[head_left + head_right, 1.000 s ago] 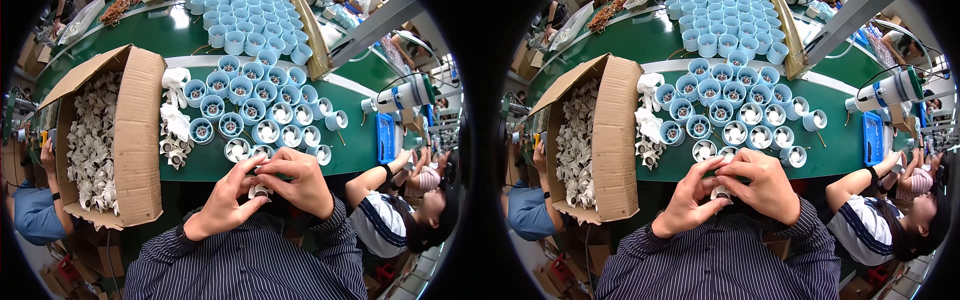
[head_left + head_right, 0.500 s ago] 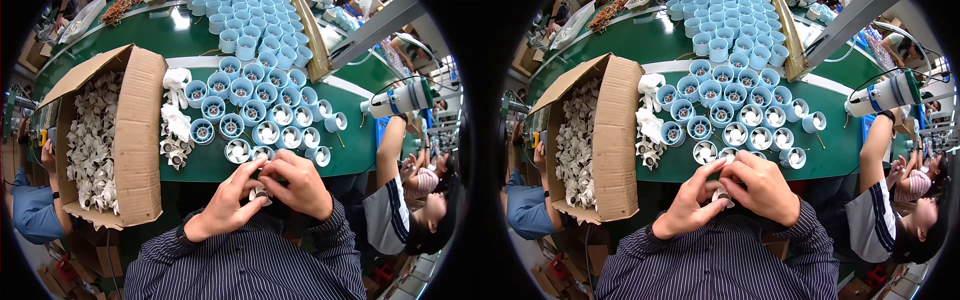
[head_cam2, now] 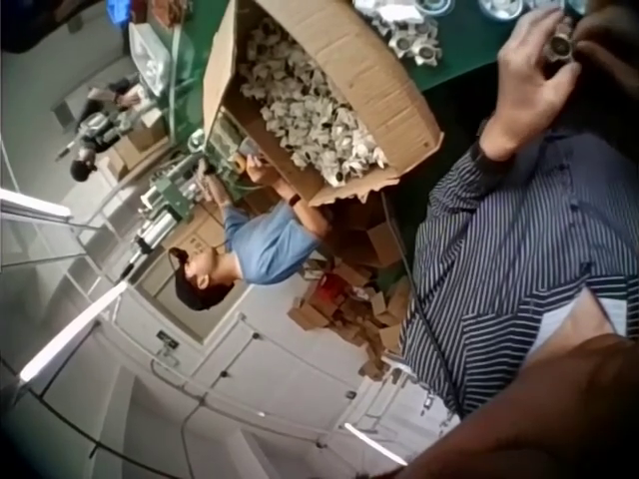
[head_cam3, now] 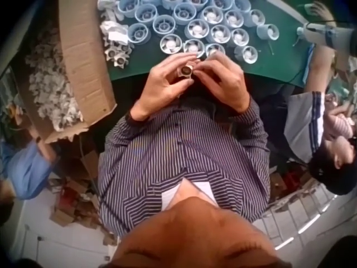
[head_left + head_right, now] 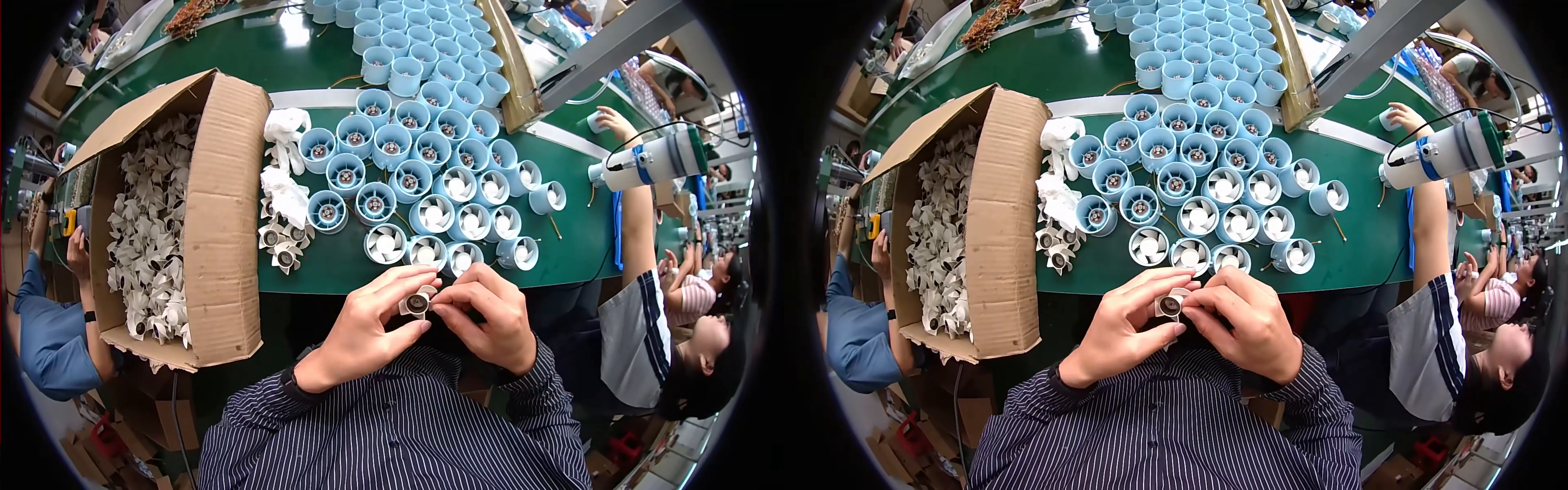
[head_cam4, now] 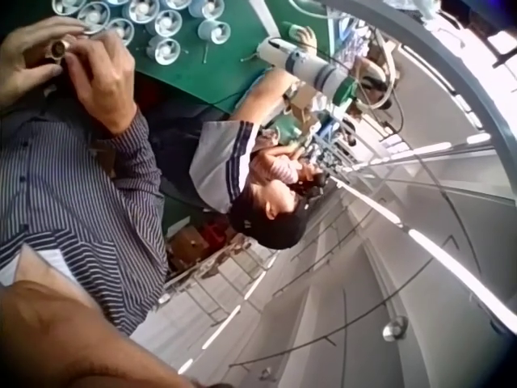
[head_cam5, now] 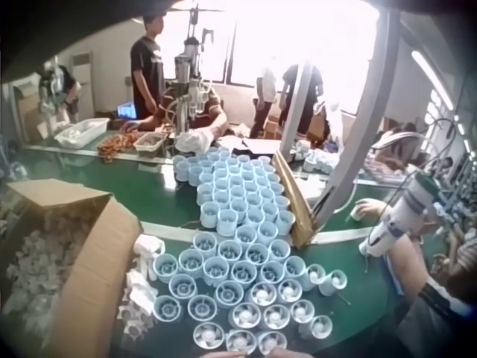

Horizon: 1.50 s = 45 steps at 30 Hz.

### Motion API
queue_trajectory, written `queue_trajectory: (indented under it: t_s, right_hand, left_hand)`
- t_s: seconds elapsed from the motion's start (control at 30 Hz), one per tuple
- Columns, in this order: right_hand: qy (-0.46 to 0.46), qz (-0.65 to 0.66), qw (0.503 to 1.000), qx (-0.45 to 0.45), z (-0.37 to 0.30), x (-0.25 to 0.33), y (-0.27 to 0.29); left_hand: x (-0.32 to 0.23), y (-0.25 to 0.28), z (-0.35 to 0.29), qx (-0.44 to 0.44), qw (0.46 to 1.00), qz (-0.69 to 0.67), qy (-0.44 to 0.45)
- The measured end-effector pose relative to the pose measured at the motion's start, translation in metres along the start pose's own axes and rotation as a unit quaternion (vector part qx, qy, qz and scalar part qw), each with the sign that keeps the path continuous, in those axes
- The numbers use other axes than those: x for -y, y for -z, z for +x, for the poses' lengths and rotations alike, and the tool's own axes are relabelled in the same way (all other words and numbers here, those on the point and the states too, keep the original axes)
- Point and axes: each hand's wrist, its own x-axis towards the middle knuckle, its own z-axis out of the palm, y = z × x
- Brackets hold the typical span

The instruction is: The person applies glue to the interior of blue fan housings using a dispenser, then picks up white fan blades from a box and presses them into the housings. Finally, the person pushes the assembled fans into a group on the table.

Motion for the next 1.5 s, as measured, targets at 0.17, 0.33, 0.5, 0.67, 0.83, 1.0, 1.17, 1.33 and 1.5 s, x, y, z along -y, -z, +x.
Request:
queue_trajectory:
  t_s: [0.17, 0.33, 0.5, 0.67, 0.83, 1.0, 1.17, 1.33, 1.5]
  right_hand:
    - [0.077, -0.034, 0.996, -0.019, -0.003, -0.004, -0.003]
    - [0.120, -0.068, 0.990, -0.018, -0.002, -0.008, -0.003]
    - [0.135, -0.077, 0.988, -0.023, -0.001, -0.005, 0.001]
    - [0.134, -0.094, 0.986, -0.036, 0.001, -0.008, 0.000]
    - [0.135, -0.100, 0.984, -0.051, 0.007, 0.005, 0.007]
    - [0.116, -0.098, 0.987, -0.056, 0.006, 0.022, 0.016]
    - [0.119, -0.097, 0.986, -0.060, 0.007, 0.027, 0.026]
    - [0.087, -0.043, 0.994, -0.054, 0.006, 0.027, 0.028]
    - [0.068, -0.018, 0.995, -0.065, -0.003, 0.025, 0.029]
  left_hand:
    - [-0.008, -0.004, -0.004, 0.007, 0.992, 0.128, 0.003]
    - [0.000, -0.009, -0.003, -0.017, 0.988, 0.149, -0.041]
    - [-0.001, -0.009, 0.001, -0.041, 0.972, 0.211, -0.098]
    - [-0.007, -0.010, 0.005, -0.046, 0.968, 0.224, -0.104]
    - [-0.017, -0.010, 0.006, -0.046, 0.965, 0.227, -0.126]
    - [-0.036, -0.014, 0.002, -0.047, 0.963, 0.231, -0.130]
    - [-0.046, -0.018, 0.004, -0.041, 0.970, 0.214, -0.108]
    - [-0.052, -0.022, 0.004, -0.037, 0.970, 0.221, -0.096]
    - [-0.055, -0.028, 0.007, -0.038, 0.965, 0.236, -0.111]
